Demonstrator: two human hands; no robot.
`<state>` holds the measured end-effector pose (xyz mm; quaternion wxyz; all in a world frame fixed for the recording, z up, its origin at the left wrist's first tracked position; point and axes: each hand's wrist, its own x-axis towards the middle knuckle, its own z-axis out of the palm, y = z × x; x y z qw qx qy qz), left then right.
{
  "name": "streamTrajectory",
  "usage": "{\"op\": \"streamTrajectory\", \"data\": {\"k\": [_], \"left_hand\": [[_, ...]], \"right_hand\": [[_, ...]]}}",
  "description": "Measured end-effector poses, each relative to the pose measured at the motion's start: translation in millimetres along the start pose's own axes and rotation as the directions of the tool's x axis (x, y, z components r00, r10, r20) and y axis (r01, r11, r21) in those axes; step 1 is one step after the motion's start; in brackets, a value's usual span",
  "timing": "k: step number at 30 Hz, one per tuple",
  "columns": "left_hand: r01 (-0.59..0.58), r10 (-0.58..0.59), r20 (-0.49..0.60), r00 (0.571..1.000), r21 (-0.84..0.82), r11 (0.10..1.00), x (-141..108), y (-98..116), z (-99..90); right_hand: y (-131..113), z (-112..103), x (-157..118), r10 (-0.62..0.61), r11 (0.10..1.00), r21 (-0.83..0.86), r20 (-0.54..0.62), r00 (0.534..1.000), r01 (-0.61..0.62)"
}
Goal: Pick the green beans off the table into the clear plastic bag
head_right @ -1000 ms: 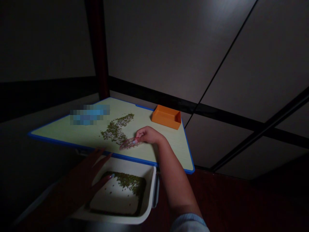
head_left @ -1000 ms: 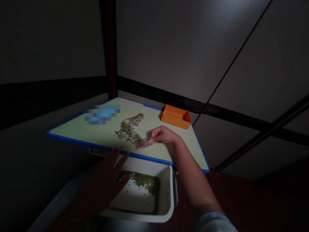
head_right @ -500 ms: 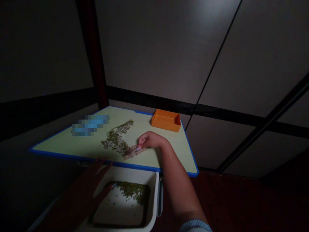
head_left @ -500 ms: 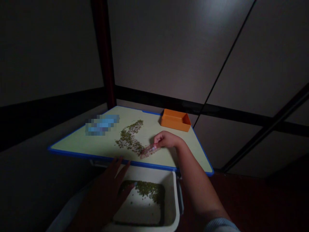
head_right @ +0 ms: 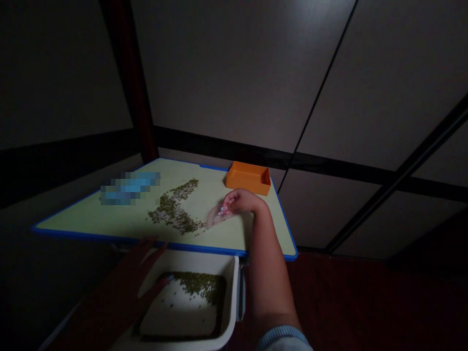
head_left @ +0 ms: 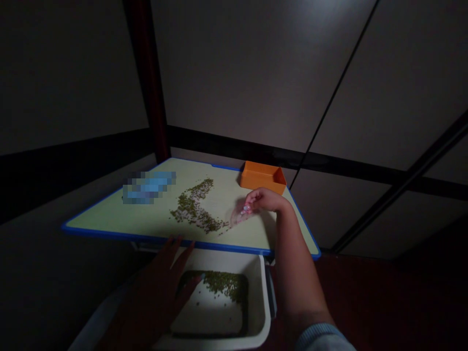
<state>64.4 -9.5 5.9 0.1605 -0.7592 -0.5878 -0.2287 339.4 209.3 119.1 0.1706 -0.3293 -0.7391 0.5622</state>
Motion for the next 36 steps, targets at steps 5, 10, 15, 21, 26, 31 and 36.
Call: {"op": "streamTrajectory", "data": {"k": [5, 10, 15, 21, 26, 31, 36], "left_hand": [[0.023, -0.023, 0.020, 1.000, -0.020, 1.000, -1, 1, -0.4], [-0.013, 0.013, 0.018, 1.000, 0.015, 1.000, 0, 3, -0.5], [-0.008, 0.008, 0.019, 1.000, 0.002, 1.000, 2, 4, -2.3], [-0.002, 0.002, 0.031, 1.000, -0.015, 1.000, 2, 4, -2.6], [0.003, -0.004, 0.050, 0.999, 0.005, 1.000, 2, 5, -2.5], [0.008, -0.009, 0.047, 0.999, 0.008, 1.000, 1, 4, -1.4], [-0.001, 0.000, 0.035, 0.999, 0.019, 1.000, 3, 6, -5.2]], "right_hand": [[3, -5, -2, 0.003, 0.996, -0.086, -0.109, 0.994, -0.012], [0, 2, 1, -0.041, 0.993, -0.111, -0.082, 0.996, 0.032], [-1, 5, 5, -0.020, 0.994, -0.112, -0.041, 0.999, 0.016], [-1, 7, 6, -0.019, 0.994, -0.112, -0.062, 0.998, 0.012], [-3, 9, 5, -0.030, 0.994, -0.102, -0.073, 0.997, 0.023], [-4, 12, 6, -0.041, 0.997, -0.068, -0.047, 0.998, 0.037], [-3, 15, 9, -0.066, 0.996, -0.054, 0.002, 0.998, 0.066]]}}
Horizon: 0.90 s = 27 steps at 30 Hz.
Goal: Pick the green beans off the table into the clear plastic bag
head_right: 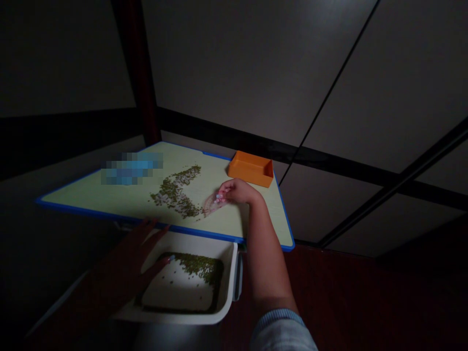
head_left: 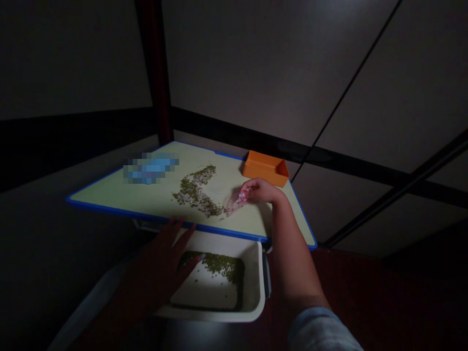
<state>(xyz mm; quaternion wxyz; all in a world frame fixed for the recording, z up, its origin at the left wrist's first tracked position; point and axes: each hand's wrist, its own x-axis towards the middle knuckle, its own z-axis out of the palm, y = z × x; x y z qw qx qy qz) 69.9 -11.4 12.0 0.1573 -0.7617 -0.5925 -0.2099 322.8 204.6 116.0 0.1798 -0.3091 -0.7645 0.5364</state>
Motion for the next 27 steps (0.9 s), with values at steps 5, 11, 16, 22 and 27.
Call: {"op": "streamTrajectory", "data": {"k": [5, 11, 16, 22, 27], "left_hand": [[0.007, -0.007, 0.001, 1.000, 0.009, 1.000, 1.4, 2.3, -2.0], [0.036, -0.036, 0.048, 0.998, 0.007, 0.999, 3.5, 5.9, -6.7], [0.041, -0.042, 0.054, 0.998, 0.012, 0.999, 4.1, 6.3, -7.1], [0.053, -0.053, 0.049, 0.997, -0.001, 0.999, 2.5, 4.8, -4.9], [0.068, -0.065, 0.092, 0.994, -0.021, 0.997, 4.4, 7.2, -10.5]], "right_hand": [[0.4, 2.3, 1.1, 0.005, 1.000, -0.015, -0.001, 1.000, -0.005], [0.3, 0.9, 0.5, 0.003, 1.000, -0.018, -0.049, 0.999, -0.004], [0.1, -0.1, 0.1, 0.000, 1.000, -0.027, -0.054, 0.999, -0.002], [-0.4, 1.6, 0.3, -0.009, 1.000, -0.016, -0.054, 0.998, 0.008], [-0.4, 0.5, 0.4, 0.004, 0.999, -0.032, -0.039, 0.999, -0.005]]}}
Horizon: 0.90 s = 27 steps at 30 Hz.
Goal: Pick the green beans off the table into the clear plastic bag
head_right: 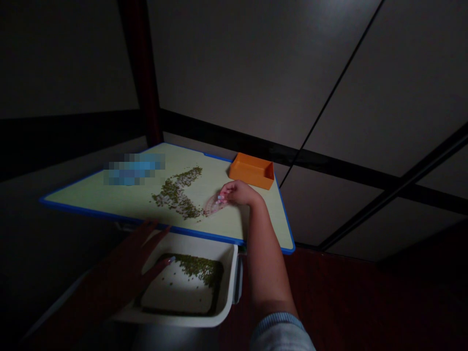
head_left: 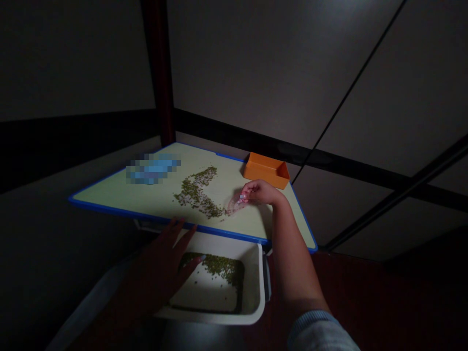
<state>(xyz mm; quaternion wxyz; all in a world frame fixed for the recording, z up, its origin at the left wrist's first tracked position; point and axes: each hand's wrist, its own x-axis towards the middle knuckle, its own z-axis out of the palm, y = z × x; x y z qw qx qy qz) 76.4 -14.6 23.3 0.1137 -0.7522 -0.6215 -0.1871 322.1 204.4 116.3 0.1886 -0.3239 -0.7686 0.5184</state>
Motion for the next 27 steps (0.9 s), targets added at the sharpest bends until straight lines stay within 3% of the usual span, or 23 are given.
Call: {"op": "streamTrajectory", "data": {"k": [12, 17, 27], "left_hand": [[-0.004, 0.004, 0.002, 1.000, 0.003, 1.000, -1, -1, 2.2], [-0.048, 0.049, -0.073, 0.996, 0.015, 0.999, -1, -4, 6.3], [-0.025, 0.025, -0.061, 0.998, -0.002, 1.000, -3, -4, 8.4]], "right_hand": [[4, -2, 1, 0.019, 1.000, -0.024, -0.059, 0.998, -0.020], [2, 2, 0, 0.045, 0.999, 0.010, -0.038, 0.998, -0.045], [-3, 14, 5, -0.019, 0.997, 0.074, 0.069, 0.997, 0.014]]}}
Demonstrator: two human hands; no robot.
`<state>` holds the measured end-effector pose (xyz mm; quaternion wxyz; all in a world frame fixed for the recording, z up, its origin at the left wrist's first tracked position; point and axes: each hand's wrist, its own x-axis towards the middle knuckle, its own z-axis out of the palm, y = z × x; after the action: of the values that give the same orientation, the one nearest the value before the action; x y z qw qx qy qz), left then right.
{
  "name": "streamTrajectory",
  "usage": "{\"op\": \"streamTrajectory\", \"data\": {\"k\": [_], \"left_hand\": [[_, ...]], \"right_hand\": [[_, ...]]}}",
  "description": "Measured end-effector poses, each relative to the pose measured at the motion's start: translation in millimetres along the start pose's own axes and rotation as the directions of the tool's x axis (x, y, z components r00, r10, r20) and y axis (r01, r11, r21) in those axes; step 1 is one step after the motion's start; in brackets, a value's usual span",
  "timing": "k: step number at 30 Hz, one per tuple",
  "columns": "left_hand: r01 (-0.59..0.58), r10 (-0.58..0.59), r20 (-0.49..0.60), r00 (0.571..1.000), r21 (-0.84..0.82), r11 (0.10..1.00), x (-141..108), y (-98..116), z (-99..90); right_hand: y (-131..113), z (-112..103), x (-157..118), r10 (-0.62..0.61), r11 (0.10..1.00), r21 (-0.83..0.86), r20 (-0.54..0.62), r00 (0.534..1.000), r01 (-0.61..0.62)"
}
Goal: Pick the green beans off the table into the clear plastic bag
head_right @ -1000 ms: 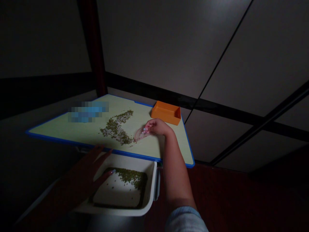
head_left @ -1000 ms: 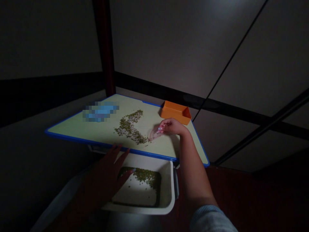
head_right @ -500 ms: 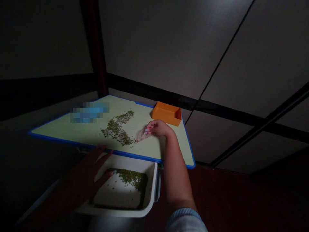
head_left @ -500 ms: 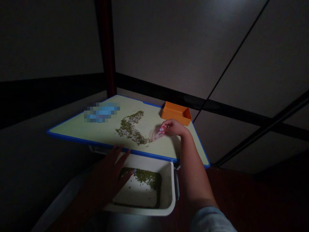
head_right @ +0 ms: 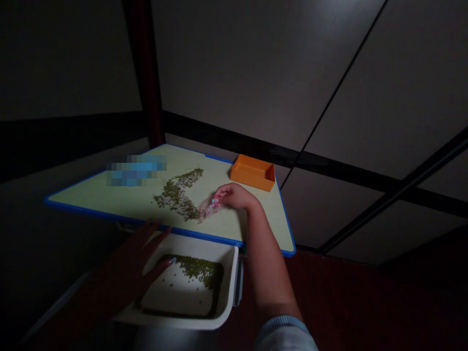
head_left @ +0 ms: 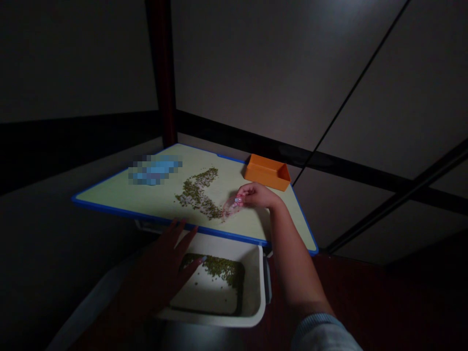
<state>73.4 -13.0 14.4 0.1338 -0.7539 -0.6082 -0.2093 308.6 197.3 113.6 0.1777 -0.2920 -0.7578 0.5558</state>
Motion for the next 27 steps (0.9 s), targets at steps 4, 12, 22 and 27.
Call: {"op": "streamTrajectory", "data": {"k": [4, 12, 22, 27], "left_hand": [[0.009, -0.009, -0.012, 1.000, 0.006, 1.000, 0.1, -0.5, 1.3], [-0.009, 0.008, -0.013, 1.000, -0.017, 1.000, 1.9, -0.1, -2.3], [0.025, -0.026, -0.019, 0.999, -0.040, 0.999, 0.6, 0.5, 1.9], [0.011, -0.011, -0.016, 1.000, -0.005, 1.000, 1.6, 0.5, -0.5]], "right_hand": [[-0.8, 1.9, -0.2, 0.006, 1.000, -0.007, 0.014, 1.000, -0.005], [-1.5, 2.1, -0.6, 0.014, 1.000, -0.026, -0.016, 1.000, -0.014], [-1.7, 3.8, 0.2, -0.009, 1.000, -0.011, 0.003, 1.000, 0.009], [-1.1, 6.8, 2.8, -0.004, 1.000, -0.010, -0.002, 1.000, 0.004]]}}
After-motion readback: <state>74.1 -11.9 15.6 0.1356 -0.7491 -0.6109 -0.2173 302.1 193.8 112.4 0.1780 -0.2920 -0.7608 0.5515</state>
